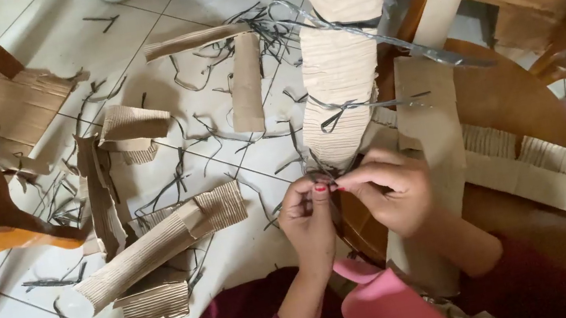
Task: Wrapping wooden chair legs with corrugated cardboard and securing the packaging with hand-tied plastic strips.
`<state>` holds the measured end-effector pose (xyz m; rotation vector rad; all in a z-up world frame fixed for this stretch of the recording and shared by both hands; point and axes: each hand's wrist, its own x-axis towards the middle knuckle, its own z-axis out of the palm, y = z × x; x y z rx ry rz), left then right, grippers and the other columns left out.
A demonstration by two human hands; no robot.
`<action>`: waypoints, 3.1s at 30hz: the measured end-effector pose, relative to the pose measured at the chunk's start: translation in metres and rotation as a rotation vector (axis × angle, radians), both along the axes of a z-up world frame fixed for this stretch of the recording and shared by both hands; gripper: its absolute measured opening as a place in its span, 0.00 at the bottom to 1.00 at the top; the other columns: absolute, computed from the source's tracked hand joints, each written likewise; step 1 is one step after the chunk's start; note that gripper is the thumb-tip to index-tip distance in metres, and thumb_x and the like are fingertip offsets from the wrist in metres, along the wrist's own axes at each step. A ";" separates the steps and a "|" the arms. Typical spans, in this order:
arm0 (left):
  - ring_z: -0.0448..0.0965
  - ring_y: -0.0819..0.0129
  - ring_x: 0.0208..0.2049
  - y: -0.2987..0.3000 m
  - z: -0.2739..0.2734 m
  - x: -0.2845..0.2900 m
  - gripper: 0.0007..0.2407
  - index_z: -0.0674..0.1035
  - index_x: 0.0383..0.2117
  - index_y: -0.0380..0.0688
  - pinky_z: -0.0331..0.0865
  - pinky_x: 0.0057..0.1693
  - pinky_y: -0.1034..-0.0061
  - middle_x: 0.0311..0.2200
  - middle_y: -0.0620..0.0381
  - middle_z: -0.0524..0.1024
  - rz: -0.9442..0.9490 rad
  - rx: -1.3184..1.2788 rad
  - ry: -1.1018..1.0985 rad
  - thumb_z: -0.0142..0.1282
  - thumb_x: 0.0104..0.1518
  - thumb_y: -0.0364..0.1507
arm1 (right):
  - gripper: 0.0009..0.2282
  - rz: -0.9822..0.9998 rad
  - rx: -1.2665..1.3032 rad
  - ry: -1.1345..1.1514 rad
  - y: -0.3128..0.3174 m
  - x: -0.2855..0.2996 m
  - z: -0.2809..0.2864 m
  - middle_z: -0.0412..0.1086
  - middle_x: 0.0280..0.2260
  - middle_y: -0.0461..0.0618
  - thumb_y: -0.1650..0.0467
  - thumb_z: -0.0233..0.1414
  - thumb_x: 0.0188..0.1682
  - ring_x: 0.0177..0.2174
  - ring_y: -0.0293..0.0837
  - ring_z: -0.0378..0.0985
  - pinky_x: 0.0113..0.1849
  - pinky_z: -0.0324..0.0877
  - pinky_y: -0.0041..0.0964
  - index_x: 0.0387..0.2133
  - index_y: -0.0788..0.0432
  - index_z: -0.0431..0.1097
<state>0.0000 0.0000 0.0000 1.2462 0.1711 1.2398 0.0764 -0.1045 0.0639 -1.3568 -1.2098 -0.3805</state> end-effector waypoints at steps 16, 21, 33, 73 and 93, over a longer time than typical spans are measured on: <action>0.67 0.70 0.24 0.029 0.014 0.023 0.07 0.65 0.30 0.44 0.63 0.38 0.77 0.21 0.56 0.69 -0.135 -0.022 -0.245 0.45 0.69 0.26 | 0.09 -0.039 0.107 0.110 0.004 0.035 -0.008 0.63 0.16 0.47 0.83 0.62 0.44 0.16 0.33 0.58 0.22 0.60 0.28 0.19 0.60 0.74; 0.84 0.66 0.40 0.028 0.005 0.014 0.15 0.72 0.47 0.35 0.79 0.48 0.79 0.45 0.42 0.79 -0.201 -0.189 -0.159 0.60 0.58 0.30 | 0.08 -0.039 0.134 0.168 0.008 0.032 -0.011 0.67 0.17 0.50 0.85 0.60 0.45 0.19 0.32 0.59 0.23 0.60 0.29 0.21 0.63 0.73; 0.83 0.63 0.35 0.013 0.020 0.017 0.02 0.86 0.30 0.42 0.75 0.46 0.72 0.30 0.52 0.82 0.279 0.323 -0.092 0.68 0.52 0.23 | 0.06 -0.105 0.077 0.177 0.005 0.035 -0.015 0.74 0.19 0.54 0.82 0.63 0.43 0.18 0.33 0.67 0.24 0.65 0.29 0.30 0.64 0.77; 0.84 0.57 0.28 0.019 0.063 -0.004 0.02 0.84 0.30 0.43 0.71 0.52 0.60 0.27 0.57 0.85 0.271 0.679 0.082 0.61 0.60 0.24 | 0.06 0.024 0.199 -0.495 0.000 0.029 0.013 0.71 0.23 0.52 0.83 0.56 0.50 0.16 0.45 0.67 0.23 0.69 0.35 0.34 0.66 0.81; 0.85 0.64 0.28 0.025 0.049 -0.004 0.18 0.74 0.41 0.40 0.75 0.58 0.58 0.27 0.63 0.85 0.403 0.749 -0.036 0.70 0.45 0.18 | 0.08 -0.278 0.281 -0.896 0.016 0.018 0.026 0.64 0.23 0.50 0.83 0.52 0.50 0.17 0.43 0.64 0.25 0.66 0.37 0.31 0.65 0.80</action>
